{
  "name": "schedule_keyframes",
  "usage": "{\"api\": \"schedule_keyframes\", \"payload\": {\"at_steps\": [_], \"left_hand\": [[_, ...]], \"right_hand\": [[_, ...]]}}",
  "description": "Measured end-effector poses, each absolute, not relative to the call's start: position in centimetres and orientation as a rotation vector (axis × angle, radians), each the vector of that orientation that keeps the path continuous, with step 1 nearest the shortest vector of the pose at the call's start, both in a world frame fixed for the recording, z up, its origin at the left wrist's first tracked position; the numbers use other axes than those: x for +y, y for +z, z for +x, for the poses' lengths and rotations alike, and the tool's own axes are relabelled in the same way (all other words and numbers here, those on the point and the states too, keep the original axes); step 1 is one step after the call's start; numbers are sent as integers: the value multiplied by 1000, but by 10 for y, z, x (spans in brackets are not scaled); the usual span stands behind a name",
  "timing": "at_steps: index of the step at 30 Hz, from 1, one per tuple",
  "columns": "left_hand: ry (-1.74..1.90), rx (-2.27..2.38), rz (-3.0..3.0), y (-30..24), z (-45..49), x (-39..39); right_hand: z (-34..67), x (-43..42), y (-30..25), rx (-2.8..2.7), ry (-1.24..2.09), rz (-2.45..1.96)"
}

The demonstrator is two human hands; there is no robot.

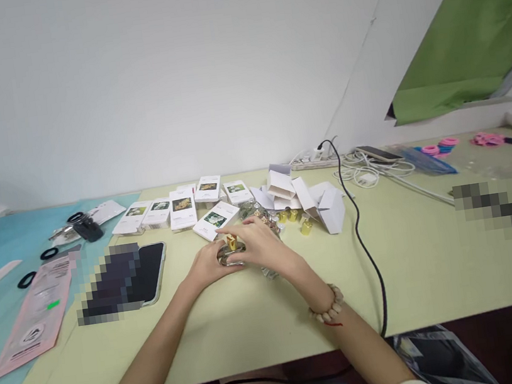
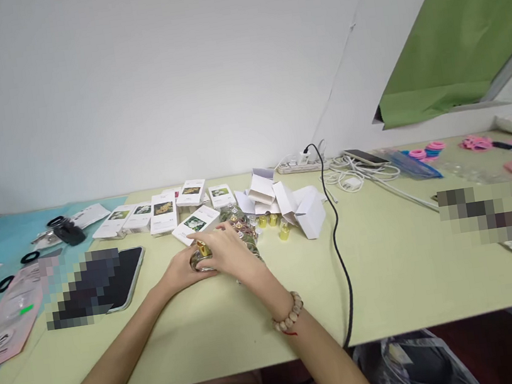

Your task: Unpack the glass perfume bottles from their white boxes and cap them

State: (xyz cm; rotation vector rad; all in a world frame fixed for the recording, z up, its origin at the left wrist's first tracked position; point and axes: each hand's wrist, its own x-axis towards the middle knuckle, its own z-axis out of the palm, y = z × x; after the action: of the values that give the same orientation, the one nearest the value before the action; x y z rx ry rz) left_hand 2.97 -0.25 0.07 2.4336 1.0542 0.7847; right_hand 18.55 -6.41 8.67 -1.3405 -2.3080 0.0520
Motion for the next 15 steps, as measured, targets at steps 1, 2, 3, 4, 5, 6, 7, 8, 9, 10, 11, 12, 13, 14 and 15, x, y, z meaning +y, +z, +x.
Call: {"api": "schedule_keyframes", "payload": {"at_steps": [1,2,3,4,5,6,7,8,9,10,11,12,13,14,15], "left_hand": [[785,1068,2438,0,29,-3],[790,1066,2438,0,27,-3],[789,1040,2438,0,25,-3],[775,1000,2436,0,23,-2],[753,958,2425,1,19,-1],[729,918,2407,3,14,1],[708,899,2381,6,8,3],[702,884,2345,9,2,5],[733,863,2315,13,-4,6],[772,842,2298,18,-10,7],[855,833,2280,22,-14,7],[971,828,2248,26,-18,7],[1084,828,2211,29,-20,6],[1195,834,2167,31,-21,5],[1294,855,2115,31,-21,4]], "right_hand": [[182,-63,86,-2342,70,-1345],[179,-63,86,-2376,86,-1357],[176,-62,85,-2407,100,-1380],[173,-61,84,-2430,109,-1417],[171,-60,83,-2446,111,-1459],[169,-59,83,-2462,110,-1495],[168,-59,82,-2479,108,-1518],[166,-60,81,-2495,108,-1523],[165,-62,79,-2502,111,-1510],[164,-64,77,-2498,121,-1484],[163,-68,74,-2481,141,-1449],[161,-73,71,-2454,169,-1409],[159,-79,67,-2423,200,-1368],[158,-87,65,-2397,233,-1327],[158,-95,63,-2379,264,-1292]]}}
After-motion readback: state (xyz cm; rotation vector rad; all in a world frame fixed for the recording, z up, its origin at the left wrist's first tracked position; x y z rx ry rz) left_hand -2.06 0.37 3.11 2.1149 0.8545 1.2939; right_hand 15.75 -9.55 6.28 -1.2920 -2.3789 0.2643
